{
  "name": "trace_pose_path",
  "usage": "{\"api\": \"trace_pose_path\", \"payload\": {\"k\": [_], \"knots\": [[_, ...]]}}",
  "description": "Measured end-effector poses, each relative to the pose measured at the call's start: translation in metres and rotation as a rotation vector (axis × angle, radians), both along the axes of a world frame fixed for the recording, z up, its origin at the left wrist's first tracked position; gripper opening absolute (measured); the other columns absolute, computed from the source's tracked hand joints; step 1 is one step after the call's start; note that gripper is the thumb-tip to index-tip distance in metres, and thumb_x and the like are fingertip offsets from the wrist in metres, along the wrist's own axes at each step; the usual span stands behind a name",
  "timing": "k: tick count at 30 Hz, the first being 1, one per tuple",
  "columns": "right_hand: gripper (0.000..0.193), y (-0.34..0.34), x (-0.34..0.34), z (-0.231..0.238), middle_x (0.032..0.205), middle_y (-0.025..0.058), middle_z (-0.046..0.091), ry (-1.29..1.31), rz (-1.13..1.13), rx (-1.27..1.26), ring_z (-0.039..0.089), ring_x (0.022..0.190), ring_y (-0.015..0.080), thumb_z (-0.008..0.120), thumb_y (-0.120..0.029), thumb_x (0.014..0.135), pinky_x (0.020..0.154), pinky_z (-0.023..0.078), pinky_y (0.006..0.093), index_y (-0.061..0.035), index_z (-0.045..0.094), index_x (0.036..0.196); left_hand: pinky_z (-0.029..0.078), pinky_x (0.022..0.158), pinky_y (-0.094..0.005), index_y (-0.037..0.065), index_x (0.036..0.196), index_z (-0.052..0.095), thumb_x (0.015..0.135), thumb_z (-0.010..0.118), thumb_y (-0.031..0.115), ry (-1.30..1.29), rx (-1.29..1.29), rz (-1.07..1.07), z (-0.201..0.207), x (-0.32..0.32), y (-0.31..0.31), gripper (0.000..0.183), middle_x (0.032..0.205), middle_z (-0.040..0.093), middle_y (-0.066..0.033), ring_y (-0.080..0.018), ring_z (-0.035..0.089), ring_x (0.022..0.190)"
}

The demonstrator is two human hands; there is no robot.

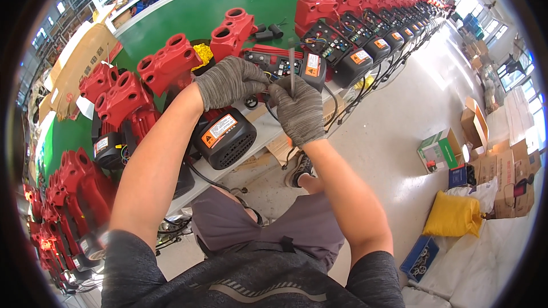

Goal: The person connects wires into a control box on a pump using a screwdriver to tighten the terminals. The person also handles a small black plastic component by hand.

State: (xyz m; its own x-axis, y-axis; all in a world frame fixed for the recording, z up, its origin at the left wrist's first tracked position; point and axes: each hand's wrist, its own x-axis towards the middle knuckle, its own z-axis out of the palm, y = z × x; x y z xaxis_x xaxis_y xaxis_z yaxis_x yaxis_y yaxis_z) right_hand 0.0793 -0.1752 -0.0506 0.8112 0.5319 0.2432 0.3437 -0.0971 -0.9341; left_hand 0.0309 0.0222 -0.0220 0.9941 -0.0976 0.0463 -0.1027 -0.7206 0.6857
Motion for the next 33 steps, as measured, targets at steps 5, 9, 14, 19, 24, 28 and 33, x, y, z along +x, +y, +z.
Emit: {"api": "trace_pose_path", "payload": {"k": [5,9,14,19,24,28,33], "knots": [[0.014,-0.001,-0.004,0.012,0.073,0.0074,0.067,0.738,0.031,0.152,0.049,0.045,0.0089,0.064,-0.015,0.098,0.041,0.039,0.0266,-0.0016,0.067,0.101,0.057,0.077,-0.0336,0.003,0.109,0.076,0.093,0.068,0.013,-0.001,0.147,-0.006,0.007,-0.004,-0.002,0.02,0.09,0.075,-0.0116,-0.0181,0.07,0.076],[0.023,-0.009,-0.004,-0.002,0.084,0.0099,0.069,0.21,0.0,-0.014,0.067,0.069,0.0211,0.065,-0.011,0.096,0.064,0.055,0.0342,0.0003,0.063,0.116,0.058,0.075,-0.0326,0.002,0.108,0.075,0.093,0.067,0.01,0.001,0.115,-0.011,0.009,-0.003,-0.004,0.019,0.089,0.075,-0.011,-0.0165,0.072,0.079],[0.035,-0.011,0.01,-0.012,0.105,0.0109,0.068,-0.777,-0.001,-0.243,0.069,0.091,0.0317,0.071,-0.007,0.084,0.077,0.057,0.0415,-0.0097,0.066,0.119,0.057,0.075,-0.0321,0.003,0.107,0.076,0.092,0.069,0.009,0.059,-0.059,-0.04,-0.009,0.003,0.01,0.018,0.09,0.076,-0.0086,-0.0162,0.07,0.077],[0.023,-0.012,0.02,-0.011,0.093,0.0122,0.069,-0.822,0.0,-0.265,0.069,0.082,0.0317,0.069,-0.011,0.089,0.074,0.056,0.0405,-0.0075,0.068,0.112,0.056,0.077,-0.0344,0.005,0.111,0.076,0.092,0.071,0.013,0.084,0.101,0.067,0.014,-0.003,-0.009,0.022,0.094,0.076,-0.0113,-0.0188,0.069,0.08],[0.017,0.001,0.003,0.004,0.073,0.0103,0.069,0.308,0.021,-0.046,0.065,0.063,0.0181,0.064,-0.016,0.098,0.06,0.053,0.0324,0.0003,0.067,0.104,0.056,0.076,-0.0343,0.003,0.112,0.075,0.093,0.07,0.014,-0.009,0.08,0.021,0.001,0.0,-0.002,0.022,0.092,0.076,-0.0114,-0.02,0.069,0.078],[0.015,-0.01,-0.005,0.018,0.07,0.0065,0.065,0.507,0.046,-0.045,0.057,0.055,0.0112,0.063,-0.014,0.098,0.052,0.049,0.0304,0.0006,0.065,0.102,0.057,0.07,-0.0325,0.002,0.112,0.074,0.095,0.068,0.013,0.075,0.073,0.047,0.007,-0.003,-0.006,0.022,0.086,0.074,-0.0117,-0.0172,0.068,0.066],[0.022,-0.093,-0.059,-0.037,0.072,0.0069,0.056,0.898,0.152,0.183,0.047,0.047,0.0142,0.058,-0.027,0.095,0.047,0.041,0.0276,-0.0062,0.056,0.09,0.056,0.067,-0.0319,0.001,0.11,0.075,0.095,0.066,0.014,0.067,0.157,0.033,0.008,-0.001,-0.01,0.021,0.081,0.073,-0.0117,-0.0165,0.067,0.063]]}}
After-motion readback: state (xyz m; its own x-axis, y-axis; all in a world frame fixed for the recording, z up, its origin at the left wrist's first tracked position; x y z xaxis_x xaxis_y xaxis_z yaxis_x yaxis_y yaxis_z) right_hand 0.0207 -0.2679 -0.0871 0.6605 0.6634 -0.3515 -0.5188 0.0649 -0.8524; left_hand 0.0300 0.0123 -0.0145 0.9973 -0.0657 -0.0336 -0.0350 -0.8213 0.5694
